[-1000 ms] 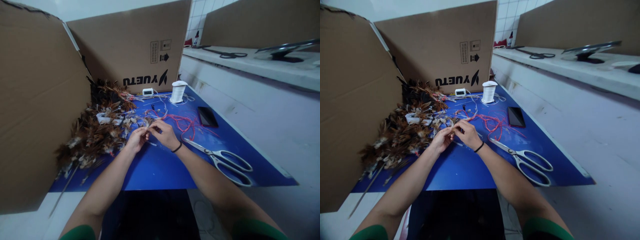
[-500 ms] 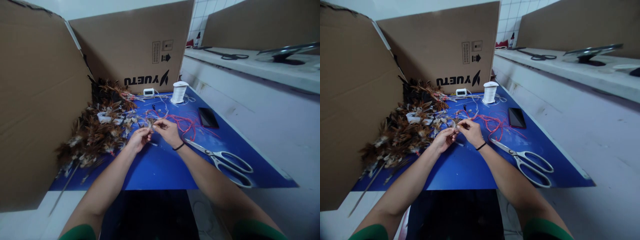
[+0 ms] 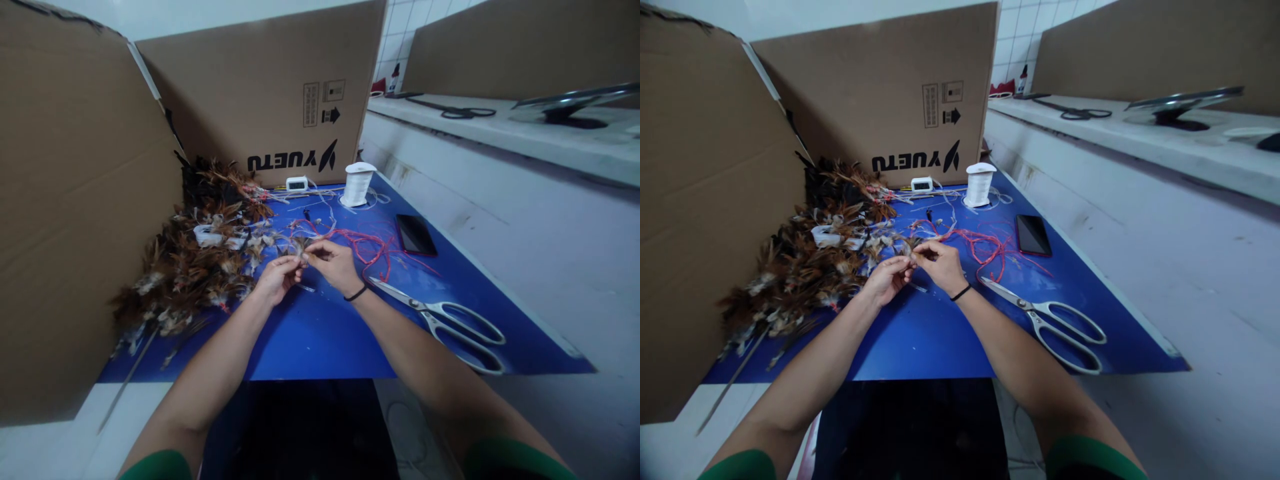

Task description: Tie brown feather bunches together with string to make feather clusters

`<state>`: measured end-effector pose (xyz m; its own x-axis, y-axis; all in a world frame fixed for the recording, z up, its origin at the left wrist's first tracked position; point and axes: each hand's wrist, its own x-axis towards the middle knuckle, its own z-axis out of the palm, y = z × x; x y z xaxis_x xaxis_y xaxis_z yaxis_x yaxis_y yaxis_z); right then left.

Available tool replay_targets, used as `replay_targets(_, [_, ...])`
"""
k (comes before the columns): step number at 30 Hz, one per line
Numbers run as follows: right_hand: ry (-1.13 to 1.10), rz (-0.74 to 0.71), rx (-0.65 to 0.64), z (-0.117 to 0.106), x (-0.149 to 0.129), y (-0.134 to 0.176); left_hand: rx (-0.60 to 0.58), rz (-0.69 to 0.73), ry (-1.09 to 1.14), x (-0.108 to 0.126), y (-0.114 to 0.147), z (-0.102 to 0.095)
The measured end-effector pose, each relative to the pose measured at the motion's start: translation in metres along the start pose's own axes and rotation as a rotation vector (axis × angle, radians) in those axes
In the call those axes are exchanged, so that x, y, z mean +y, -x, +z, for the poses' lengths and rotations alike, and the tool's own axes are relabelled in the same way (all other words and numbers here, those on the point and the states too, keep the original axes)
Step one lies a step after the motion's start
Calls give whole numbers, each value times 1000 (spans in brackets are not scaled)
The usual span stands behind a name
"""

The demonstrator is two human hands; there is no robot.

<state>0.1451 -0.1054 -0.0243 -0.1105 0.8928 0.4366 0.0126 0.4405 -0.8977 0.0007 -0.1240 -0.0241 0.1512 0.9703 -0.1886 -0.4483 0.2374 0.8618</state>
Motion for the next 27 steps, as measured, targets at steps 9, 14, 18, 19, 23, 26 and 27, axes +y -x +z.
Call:
replay_targets(9, [22, -13, -16, 0, 2, 0, 3, 25, -41, -1, -1, -1])
replay_targets(14, [-10, 12, -8, 0, 0, -2, -46, 67, -101, -3, -3, -5])
replay_targets(18, [-63, 38, 20, -3, -2, -6, -70, 96, -161, -3, -4, -8])
replay_targets(19, [-74, 51, 30, -4, -3, -7, -75, 104, -174, -3, -4, -8])
replay_targets(23, [-85, 93, 79, -10, -6, -9, -89, 163, -242, 1, -2, -8])
replay_targets(26, [-86, 103, 104, -13, -8, -10, -88, 234, -305, 4, 0, -7])
replay_targets(27, [-85, 109, 112, -13, -8, -11, -87, 258, -321, 5, 1, -6])
